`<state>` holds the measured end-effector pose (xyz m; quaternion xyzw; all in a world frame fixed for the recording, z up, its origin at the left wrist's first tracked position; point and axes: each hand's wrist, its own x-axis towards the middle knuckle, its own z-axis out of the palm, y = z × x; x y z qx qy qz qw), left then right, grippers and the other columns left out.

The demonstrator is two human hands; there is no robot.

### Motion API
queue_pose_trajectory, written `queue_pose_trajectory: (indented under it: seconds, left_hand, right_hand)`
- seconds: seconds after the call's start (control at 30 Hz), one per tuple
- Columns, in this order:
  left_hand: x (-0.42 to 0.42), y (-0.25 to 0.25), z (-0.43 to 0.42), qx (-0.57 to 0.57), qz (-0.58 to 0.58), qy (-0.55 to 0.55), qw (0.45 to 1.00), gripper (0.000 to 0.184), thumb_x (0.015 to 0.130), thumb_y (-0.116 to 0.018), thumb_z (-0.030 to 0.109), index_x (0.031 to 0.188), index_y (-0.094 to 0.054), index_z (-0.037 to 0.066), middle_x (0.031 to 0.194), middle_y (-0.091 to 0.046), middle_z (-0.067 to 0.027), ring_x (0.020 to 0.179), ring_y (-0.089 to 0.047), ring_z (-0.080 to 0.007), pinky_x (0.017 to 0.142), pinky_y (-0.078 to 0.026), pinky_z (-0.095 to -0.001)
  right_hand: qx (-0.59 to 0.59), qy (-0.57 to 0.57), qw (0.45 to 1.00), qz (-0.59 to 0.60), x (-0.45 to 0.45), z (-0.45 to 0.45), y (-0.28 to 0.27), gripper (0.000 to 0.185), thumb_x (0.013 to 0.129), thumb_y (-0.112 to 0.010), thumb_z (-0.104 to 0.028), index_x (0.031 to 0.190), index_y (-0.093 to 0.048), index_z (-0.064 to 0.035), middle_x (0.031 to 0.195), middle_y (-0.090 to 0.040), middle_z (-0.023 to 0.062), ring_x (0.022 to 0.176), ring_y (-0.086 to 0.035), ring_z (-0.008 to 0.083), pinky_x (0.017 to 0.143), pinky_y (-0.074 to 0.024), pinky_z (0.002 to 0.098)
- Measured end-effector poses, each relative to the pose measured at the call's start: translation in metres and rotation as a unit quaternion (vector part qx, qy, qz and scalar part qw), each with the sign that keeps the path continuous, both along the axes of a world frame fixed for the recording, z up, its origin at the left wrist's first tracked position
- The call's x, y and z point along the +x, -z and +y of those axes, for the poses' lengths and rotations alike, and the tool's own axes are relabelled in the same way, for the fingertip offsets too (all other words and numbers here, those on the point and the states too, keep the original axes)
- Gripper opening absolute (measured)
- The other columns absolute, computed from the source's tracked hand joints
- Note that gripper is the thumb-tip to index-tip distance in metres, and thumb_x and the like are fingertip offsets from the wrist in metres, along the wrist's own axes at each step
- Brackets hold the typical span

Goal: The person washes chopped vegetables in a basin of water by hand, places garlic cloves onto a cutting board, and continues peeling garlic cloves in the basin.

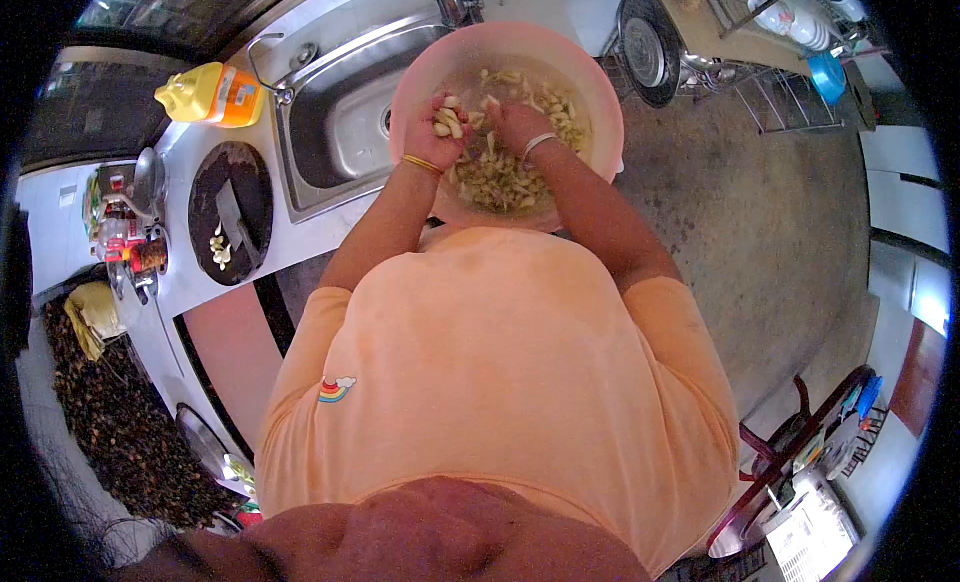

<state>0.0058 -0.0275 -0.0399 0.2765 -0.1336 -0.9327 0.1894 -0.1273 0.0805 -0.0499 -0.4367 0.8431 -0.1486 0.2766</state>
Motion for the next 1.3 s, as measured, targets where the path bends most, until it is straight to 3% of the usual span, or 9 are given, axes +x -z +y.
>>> queue_pose_trajectory:
  seconds: [0.2,0.27,0.37,0.5,0.8,0.9,0.97,1.1,1.3]
  left_hand:
    - [-0.001,-0.004,0.006,-0.106,-0.127,0.049,0.985,0.011,0.085,-0.057,0.023,0.085,-0.054,0.012,0.071,-0.054,-0.0029,0.059,-0.049,-0.0143,0.047,-0.042,-0.0277]
    - [-0.002,0.001,0.006,-0.151,-0.175,0.065,0.971,0.011,0.085,-0.058,0.023,0.085,-0.054,0.013,0.071,-0.054,-0.0024,0.057,-0.048,-0.0132,0.045,-0.04,-0.0261]
    - [-0.002,0.001,0.005,-0.127,-0.18,0.12,0.968,0.017,0.083,-0.063,0.022,0.091,-0.054,0.011,0.068,-0.053,-0.0014,0.052,-0.048,-0.0119,0.042,-0.037,-0.0234]
    - [-0.002,-0.007,0.009,-0.148,-0.159,0.135,0.967,0.014,0.083,-0.064,0.023,0.088,-0.056,0.013,0.067,-0.052,0.001,0.052,-0.046,-0.0104,0.041,-0.036,-0.0222]
    - [-0.002,0.002,0.001,-0.057,-0.067,0.034,0.996,0.015,0.085,-0.06,0.022,0.094,-0.055,0.011,0.077,-0.055,-0.0003,0.063,-0.051,-0.0111,0.048,-0.042,-0.0231]
    - [-0.002,0.002,0.003,-0.061,-0.016,0.025,0.998,0.016,0.086,-0.059,0.024,0.095,-0.054,0.011,0.082,-0.056,-0.0016,0.067,-0.053,-0.0121,0.05,-0.043,-0.0228]
    - [-0.003,0.001,0.002,-0.073,0.023,0.035,0.996,0.016,0.087,-0.058,0.024,0.095,-0.054,0.011,0.085,-0.057,-0.0023,0.069,-0.054,-0.0129,0.05,-0.043,-0.0227]
    - [-0.003,-0.01,0.005,-0.024,0.016,0.053,0.998,0.016,0.09,-0.053,0.026,0.095,-0.053,0.011,0.097,-0.059,-0.0071,0.072,-0.056,-0.0155,0.051,-0.044,-0.0234]
    - [0.0,-0.012,0.003,0.01,0.041,0.059,0.997,0.016,0.09,-0.052,0.025,0.095,-0.052,0.01,0.103,-0.059,-0.0123,0.071,-0.056,-0.0163,0.05,-0.043,-0.0244]
  right_hand:
    - [0.0,0.007,0.999,0.042,0.0,0.004,0.017,0.043,0.091,-0.039,-0.038,0.095,-0.059,0.0001,0.096,-0.061,0.0221,0.089,-0.058,0.0379,0.079,-0.0447,0.0483]
    - [-0.282,-0.034,0.958,-0.045,-0.005,0.0,0.036,0.042,0.09,-0.043,-0.04,0.088,-0.06,-0.0018,0.078,-0.062,0.0154,0.071,-0.06,0.0305,0.066,-0.0468,0.0434]
    - [-0.162,-0.003,0.924,-0.346,-0.002,0.003,0.0,0.041,0.09,-0.046,-0.042,0.085,-0.06,-0.004,0.064,-0.055,0.0066,0.054,-0.052,0.0184,0.053,-0.0431,0.034]
    - [-0.155,0.03,0.888,-0.432,0.0,0.006,-0.01,0.043,0.09,-0.045,-0.044,0.08,-0.059,-0.0048,0.06,-0.049,0.0016,0.05,-0.042,0.0109,0.047,-0.036,0.0263]
    - [-0.231,0.057,0.891,-0.386,-0.006,0.004,0.002,0.032,0.089,-0.049,-0.036,0.09,-0.059,-0.0053,0.069,-0.055,0.0065,0.059,-0.052,0.0151,0.054,-0.0429,0.0291]
    - [-0.234,-0.009,0.956,-0.175,-0.008,0.004,0.016,0.028,0.087,-0.051,-0.032,0.099,-0.058,-0.0068,0.084,-0.061,0.0125,0.074,-0.061,0.0231,0.065,-0.0474,0.0359]
    - [-0.029,-0.088,0.991,-0.099,0.005,0.008,-0.01,0.031,0.084,-0.053,-0.032,0.103,-0.057,-0.0073,0.096,-0.061,0.0158,0.087,-0.061,0.0288,0.074,-0.0478,0.0411]
    - [0.041,-0.245,0.968,0.043,0.014,0.004,0.017,0.035,0.083,-0.053,-0.033,0.106,-0.057,-0.0079,0.098,-0.061,0.0157,0.091,-0.06,0.0301,0.076,-0.0478,0.0419]
    - [-0.202,-0.202,0.952,0.108,0.015,0.005,0.024,0.033,0.081,-0.057,-0.031,0.104,-0.059,-0.0067,0.095,-0.062,0.0173,0.087,-0.06,0.0319,0.077,-0.0475,0.0409]
